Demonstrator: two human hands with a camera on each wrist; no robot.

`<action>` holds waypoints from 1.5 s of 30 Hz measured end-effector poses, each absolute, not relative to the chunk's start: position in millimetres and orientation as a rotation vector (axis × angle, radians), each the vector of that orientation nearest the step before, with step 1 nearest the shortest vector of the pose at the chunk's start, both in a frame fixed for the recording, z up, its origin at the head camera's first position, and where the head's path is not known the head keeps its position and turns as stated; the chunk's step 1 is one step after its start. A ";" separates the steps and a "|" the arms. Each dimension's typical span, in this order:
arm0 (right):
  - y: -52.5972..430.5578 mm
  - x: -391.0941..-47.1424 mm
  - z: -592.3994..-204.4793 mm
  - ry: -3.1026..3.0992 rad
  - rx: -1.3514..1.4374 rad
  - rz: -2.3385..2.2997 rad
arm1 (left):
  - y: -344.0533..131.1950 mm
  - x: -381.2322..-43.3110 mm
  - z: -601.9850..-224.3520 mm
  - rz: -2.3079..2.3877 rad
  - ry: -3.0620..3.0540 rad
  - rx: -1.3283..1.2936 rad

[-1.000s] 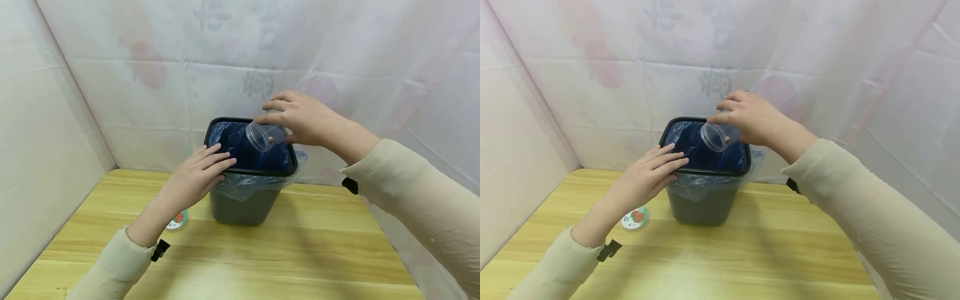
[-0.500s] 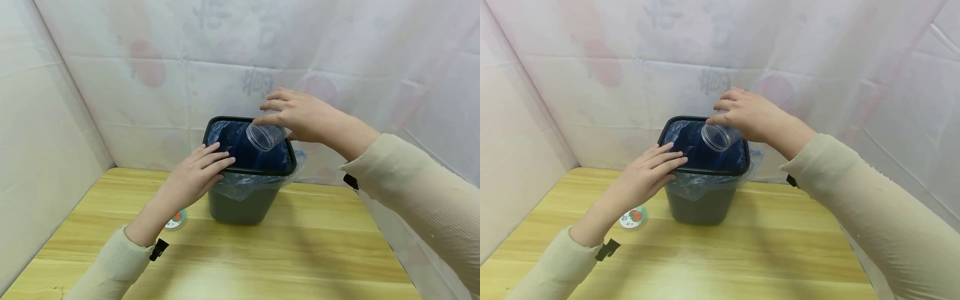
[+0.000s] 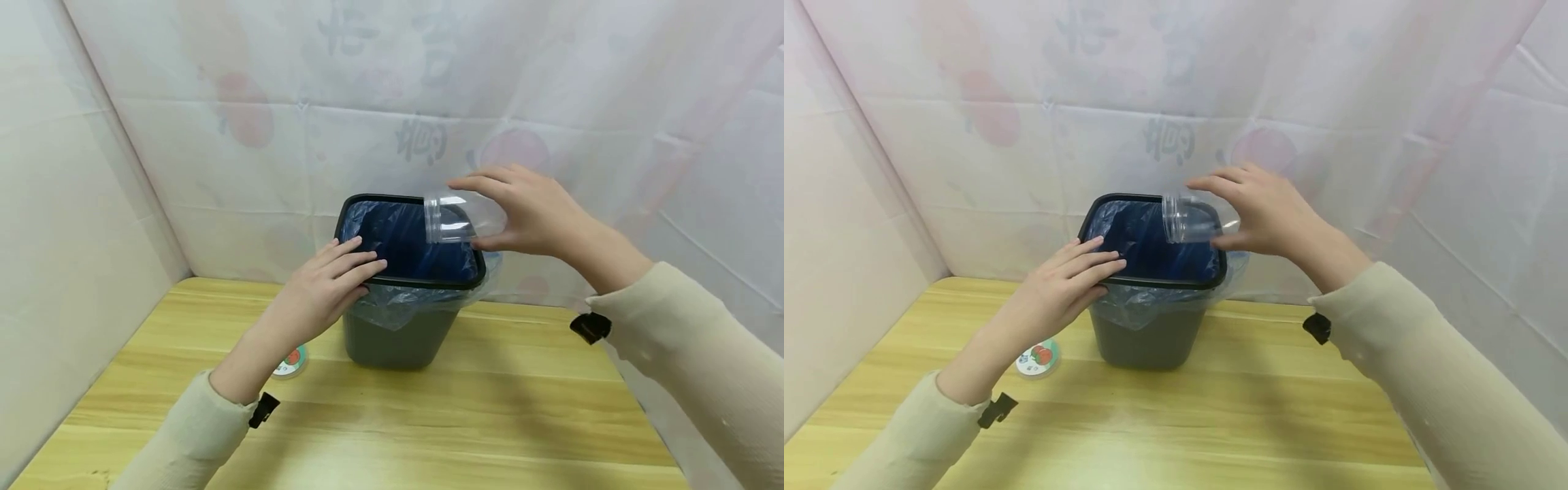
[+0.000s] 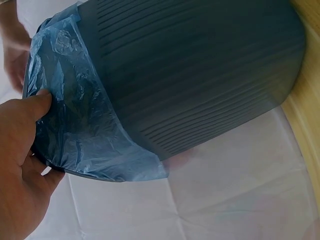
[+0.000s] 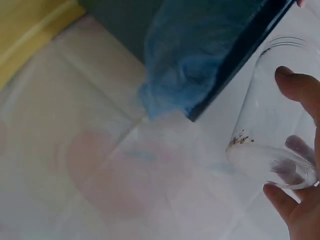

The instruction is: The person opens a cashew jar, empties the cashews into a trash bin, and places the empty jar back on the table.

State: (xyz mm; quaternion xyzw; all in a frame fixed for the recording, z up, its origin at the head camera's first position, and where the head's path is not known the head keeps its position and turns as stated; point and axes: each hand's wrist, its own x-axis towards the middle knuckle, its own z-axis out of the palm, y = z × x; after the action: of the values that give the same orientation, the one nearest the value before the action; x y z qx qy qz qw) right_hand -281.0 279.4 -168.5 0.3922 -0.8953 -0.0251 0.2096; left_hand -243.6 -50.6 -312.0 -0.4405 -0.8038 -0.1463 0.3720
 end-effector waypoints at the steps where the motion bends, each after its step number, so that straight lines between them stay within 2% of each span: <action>1: 283.5 -280.6 -172.1 -2.486 1.072 -0.013 | -50.2 -243.7 -311.7 -0.374 -2.060 -1.130; 22: 322.5 -255.6 -242.6 -2.310 0.607 1.159 | -53.5 -238.5 -313.9 -0.396 -2.039 -1.126; 30: 323.0 -243.2 -272.6 -2.059 0.709 1.559 | -56.8 -237.7 -312.8 -0.393 -2.033 -1.120; 45: 332.9 -219.5 -334.0 -1.797 0.699 1.892 | -55.8 -239.8 -312.4 -0.387 -2.059 -1.132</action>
State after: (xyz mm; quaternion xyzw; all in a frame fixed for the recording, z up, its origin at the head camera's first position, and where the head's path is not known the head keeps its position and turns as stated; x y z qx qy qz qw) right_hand -219.5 332.9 -334.0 0.2525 -0.6492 0.6834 0.2185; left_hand -239.8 -55.8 -312.4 -0.4414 -0.8028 -0.1511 0.3713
